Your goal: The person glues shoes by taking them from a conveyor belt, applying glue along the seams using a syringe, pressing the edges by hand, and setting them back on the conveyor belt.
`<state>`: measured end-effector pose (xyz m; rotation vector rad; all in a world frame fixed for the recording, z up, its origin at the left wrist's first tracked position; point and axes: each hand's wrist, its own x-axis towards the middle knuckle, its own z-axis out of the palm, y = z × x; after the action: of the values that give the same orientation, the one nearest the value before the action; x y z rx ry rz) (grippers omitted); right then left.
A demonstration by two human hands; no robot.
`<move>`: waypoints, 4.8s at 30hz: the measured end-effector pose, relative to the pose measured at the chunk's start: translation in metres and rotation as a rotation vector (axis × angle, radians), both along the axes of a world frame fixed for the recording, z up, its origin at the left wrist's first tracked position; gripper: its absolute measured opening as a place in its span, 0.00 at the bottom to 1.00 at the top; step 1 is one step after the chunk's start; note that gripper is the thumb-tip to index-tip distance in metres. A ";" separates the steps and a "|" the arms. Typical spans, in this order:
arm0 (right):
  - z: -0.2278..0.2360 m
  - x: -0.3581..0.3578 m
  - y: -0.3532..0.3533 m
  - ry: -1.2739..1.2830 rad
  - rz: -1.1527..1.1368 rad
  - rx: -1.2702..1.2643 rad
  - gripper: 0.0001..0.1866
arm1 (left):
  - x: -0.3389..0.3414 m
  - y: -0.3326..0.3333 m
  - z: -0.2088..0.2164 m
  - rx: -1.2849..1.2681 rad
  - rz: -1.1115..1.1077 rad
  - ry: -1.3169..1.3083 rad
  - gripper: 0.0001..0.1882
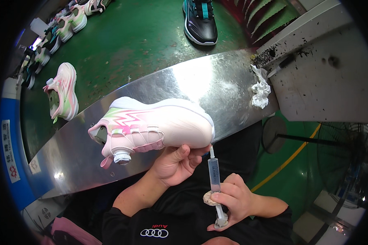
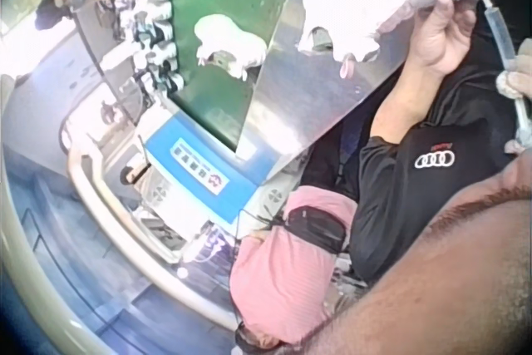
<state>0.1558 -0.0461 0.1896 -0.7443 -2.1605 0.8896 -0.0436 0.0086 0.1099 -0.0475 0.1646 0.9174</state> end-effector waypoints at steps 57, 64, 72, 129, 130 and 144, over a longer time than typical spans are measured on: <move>-0.063 0.021 0.135 -0.140 -0.216 0.138 0.45 | 0.086 0.386 0.044 0.807 0.584 1.995 0.63; -0.064 0.024 0.134 -0.126 -0.191 0.088 0.50 | 0.038 0.422 0.045 0.666 0.514 1.999 0.35; -0.066 0.023 0.131 -0.118 -0.266 0.121 0.51 | -0.041 0.386 0.038 0.494 0.433 1.196 0.17; -0.048 -0.136 0.096 -0.112 0.024 0.182 0.33 | -0.217 -0.010 0.075 0.433 0.308 1.399 0.32; -0.048 -0.138 0.096 -0.098 0.005 0.196 0.33 | -0.217 -0.010 0.075 0.447 0.323 1.407 0.32; -0.046 -0.155 0.098 -0.120 -0.007 0.224 0.33 | -0.229 -0.007 0.069 0.368 0.342 1.321 0.31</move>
<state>0.0009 0.0517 0.1432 -0.7068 -2.3142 0.5992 -0.2729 0.0016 0.1791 0.9162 1.2320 1.1848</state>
